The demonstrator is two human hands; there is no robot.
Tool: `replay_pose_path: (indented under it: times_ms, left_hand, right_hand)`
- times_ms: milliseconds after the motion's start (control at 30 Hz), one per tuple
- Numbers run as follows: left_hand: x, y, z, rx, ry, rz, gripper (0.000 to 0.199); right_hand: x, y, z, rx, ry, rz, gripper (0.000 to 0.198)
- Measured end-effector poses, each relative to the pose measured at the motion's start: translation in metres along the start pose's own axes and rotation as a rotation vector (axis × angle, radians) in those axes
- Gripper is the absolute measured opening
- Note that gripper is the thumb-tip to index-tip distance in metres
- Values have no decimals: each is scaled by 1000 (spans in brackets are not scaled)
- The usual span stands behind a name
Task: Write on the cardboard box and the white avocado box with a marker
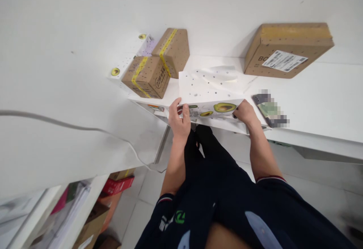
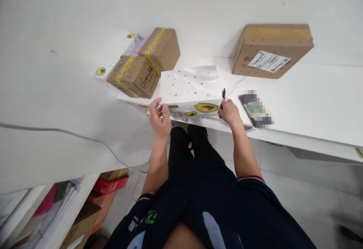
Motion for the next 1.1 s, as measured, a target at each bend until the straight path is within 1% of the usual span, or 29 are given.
replay_pose_path:
  times_ms: [33, 67, 100, 167, 200, 233, 267, 300, 333, 400, 433, 500, 567, 633, 700, 733, 800, 833, 867, 933, 1000, 1100]
  left_hand:
    - [1, -1, 0, -1, -4, -2, 39]
    - [1, -1, 0, -2, -11, -4, 39]
    - [2, -2, 1, -5, -19, -6, 39]
    - [2, -2, 1, -24, -35, -10, 39]
    - [2, -2, 2, -39, -43, -18, 39]
    - [2, -1, 2, -56, -49, -29, 39]
    - [1, 0, 2, -74, -50, -41, 39]
    - [1, 2, 2, -92, -46, -55, 40]
    - [0, 4, 2, -111, -40, -71, 40]
    - [1, 8, 0, -146, -26, -109, 42]
    - [1, 11, -1, -161, -19, -134, 42]
    - [3, 16, -4, -186, -6, -190, 39]
    - [6, 20, -7, -218, 22, -238, 34]
    - [10, 22, -9, -259, 45, -274, 29]
    - [13, 24, -13, -298, 43, -297, 28]
    - [14, 25, -14, -310, 35, -300, 28]
    - [15, 24, -17, -299, 14, -286, 27]
    - [15, 24, -18, -283, 5, -273, 27]
    - [15, 23, -19, -269, -2, -259, 28]
    - [15, 22, -20, -261, -8, -236, 28]
    - [15, 22, -21, -283, -7, -226, 29]
    - [15, 24, -19, -316, -8, -234, 28]
  right_hand:
    - [3, 4, 3, -74, 41, -37, 33]
    - [6, 9, 6, -193, 98, -87, 33]
    - [10, 16, 9, -361, 171, -151, 33]
    - [18, 29, 15, -805, 324, -257, 32]
    - [22, 34, 18, -1043, 391, -269, 31]
    - [25, 36, 24, -1259, 449, -238, 29]
    - [28, 35, 31, -1430, 496, -169, 27]
    - [32, 33, 42, -1546, 532, -79, 25]
    - [36, 28, 54, -1611, 556, 11, 23]
    - [43, 15, 79, -1646, 611, 147, 25]
    - [46, 6, 92, -1643, 644, 209, 32]
    - [51, -17, 113, -1586, 729, 363, 37]
    - [54, -43, 127, -1485, 796, 528, 34]
    - [55, -69, 132, -1399, 831, 623, 29]
    - [55, -92, 130, -1350, 823, 617, 22]
    - [54, -103, 128, -1316, 777, 578, 22]
    - [48, -122, 121, -1253, 631, 513, 28]
    - [44, -130, 117, -1235, 546, 505, 31]
    - [38, -138, 113, -1219, 461, 508, 32]
    - [23, -150, 104, -1202, 342, 534, 33]
    - [6, -156, 95, -1182, 292, 537, 33]
    - [-13, -151, 85, -1194, 335, 483, 30]
Point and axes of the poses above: each hand's wrist, its own x-axis away from the middle knuckle, its own z-axis out of the back of the hand, y = z × x, the point moved 4 cm from there along -x, towards the middle knuckle, and after that the axes turned 5 degrees about -y, right-handed, at the moved point
